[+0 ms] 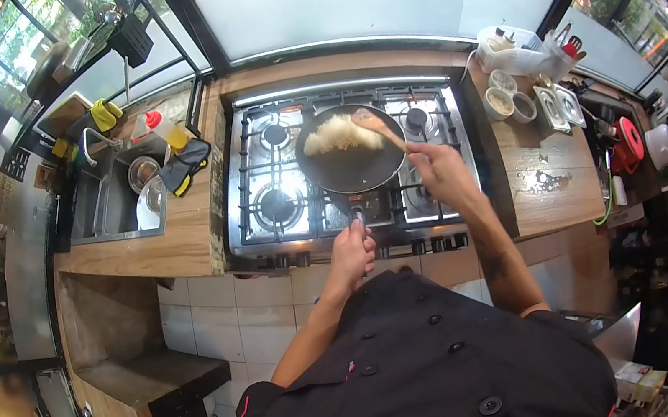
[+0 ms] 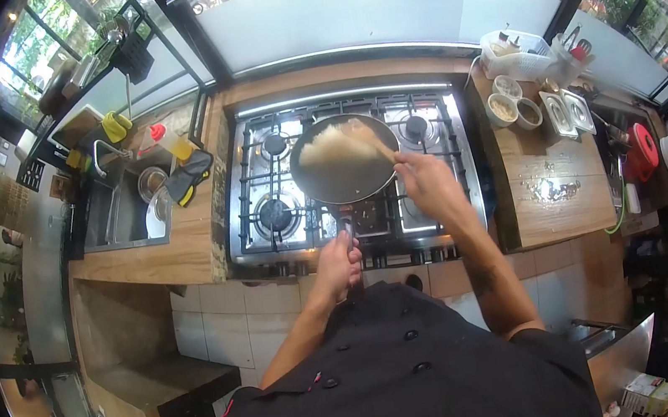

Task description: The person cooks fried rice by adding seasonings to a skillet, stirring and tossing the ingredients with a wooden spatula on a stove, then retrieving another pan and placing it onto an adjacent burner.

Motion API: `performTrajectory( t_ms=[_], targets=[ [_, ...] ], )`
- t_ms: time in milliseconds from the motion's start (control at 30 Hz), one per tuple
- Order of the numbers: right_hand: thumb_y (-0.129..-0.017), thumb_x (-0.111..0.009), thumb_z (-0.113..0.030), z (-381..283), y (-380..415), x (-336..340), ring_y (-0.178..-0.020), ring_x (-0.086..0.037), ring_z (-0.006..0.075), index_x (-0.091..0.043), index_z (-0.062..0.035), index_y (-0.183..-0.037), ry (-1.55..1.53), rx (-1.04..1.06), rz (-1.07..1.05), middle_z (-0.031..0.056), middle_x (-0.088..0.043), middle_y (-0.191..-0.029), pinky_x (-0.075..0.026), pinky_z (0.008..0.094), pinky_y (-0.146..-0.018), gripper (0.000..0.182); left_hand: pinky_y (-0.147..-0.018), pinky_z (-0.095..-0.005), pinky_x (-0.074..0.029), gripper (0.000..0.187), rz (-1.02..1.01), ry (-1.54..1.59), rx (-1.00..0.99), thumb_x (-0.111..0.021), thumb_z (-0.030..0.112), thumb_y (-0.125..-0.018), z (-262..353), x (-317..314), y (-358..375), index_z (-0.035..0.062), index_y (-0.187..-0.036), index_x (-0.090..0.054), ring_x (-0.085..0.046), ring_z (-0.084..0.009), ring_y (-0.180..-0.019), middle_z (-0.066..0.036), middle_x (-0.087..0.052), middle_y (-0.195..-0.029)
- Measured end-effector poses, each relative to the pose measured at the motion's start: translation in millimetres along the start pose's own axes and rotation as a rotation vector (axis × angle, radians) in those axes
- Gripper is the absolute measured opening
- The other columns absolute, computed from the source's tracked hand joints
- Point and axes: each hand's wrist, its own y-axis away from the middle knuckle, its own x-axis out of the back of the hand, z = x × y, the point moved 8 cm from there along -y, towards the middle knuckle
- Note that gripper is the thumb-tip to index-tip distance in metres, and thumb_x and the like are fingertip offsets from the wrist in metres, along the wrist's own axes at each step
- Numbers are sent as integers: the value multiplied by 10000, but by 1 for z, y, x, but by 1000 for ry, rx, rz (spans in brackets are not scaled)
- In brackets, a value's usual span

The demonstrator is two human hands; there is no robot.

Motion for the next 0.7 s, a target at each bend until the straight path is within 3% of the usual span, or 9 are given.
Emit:
performTrajectory(
  t_ms=[67,133,200,333,467,533,600,633,700],
  targets=[
    [-998,-617,-226,32,-13,-33,-768,-708,379,-730,-43,-1213,129,1,61,250,-702,-820,-536,442,-730,305,-380,-250,-299,351,38,-21,3,-400,431,-1115,-11,1,-24,104,-1039,-500,-351,-62,-460,44,-420,-678],
    [-985,-607,-206,49,-25,-75,-861,-698,443,-744,-66,-1177,135,-129,-38,255,-708,-866,-527,514,-774,274,-383,-251,-302,348,39,-27,3,-395,427,-1116,-26,5,-38,105,-1038,-500,-348,-66,-462,40,-423,-678],
    [-977,-606,-194,79,-31,-106,-864,-692,453,-747,-70,-1165,190,-77,-94,257,-707,-870,-521,529,-777,266,-388,-255,-306,354,35,-50,-21,-392,433,-1116,-34,8,-43,108,-1030,-505,-357,-69,-463,36,-426,-678],
    [-957,-600,-172,62,-40,-103,-875,-676,473,-752,-70,-1128,299,-43,-227,266,-703,-888,-508,556,-782,250,-384,-270,-331,373,-34,-4,-22,-398,451,-1112,-54,24,-60,101,-1029,-495,-389,-77,-465,19,-459,-689],
    [-971,-621,-253,96,-40,-137,-858,-680,479,-751,-64,-1129,284,50,-279,274,-693,-842,-523,534,-802,278,-420,-311,-418,440,-69,22,-91,-389,474,-1112,-69,37,-83,62,-1119,-541,-475,-126,-477,-15,-505,-678],
    [-992,-629,-333,24,-20,-88,-906,-694,455,-720,-76,-1239,162,-58,-328,275,-706,-919,-535,503,-824,368,-525,-318,-508,494,-50,25,-104,-367,472,-1117,-66,46,-85,31,-1180,-581,-595,-159,-579,-60,-614,-758],
    [-1012,-618,-395,46,1,-72,-994,-692,432,-674,-89,-1337,237,-160,-183,263,-698,-1063,-539,481,-849,450,-648,-315,-560,533,-25,25,-27,-352,465,-1121,-68,58,-65,7,-1224,-605,-680,-185,-720,-107,-697,-874],
    [-1018,-565,-461,49,6,-59,-1042,-672,490,-584,-39,-1424,248,-76,-192,347,-611,-1263,-552,475,-929,586,-724,-324,-574,569,-2,-87,0,-357,490,-1113,-91,85,-70,-7,-1226,-611,-702,-197,-816,-120,-718,-929],
    [-1023,-607,-365,76,23,-45,-1019,-703,381,-634,-4,-1352,19,-237,-114,284,-679,-1197,-551,408,-933,489,-769,-348,-580,578,91,-216,213,-389,510,-1099,-156,152,-81,-8,-1250,-597,-702,-212,-811,-115,-722,-961]
  ],
)
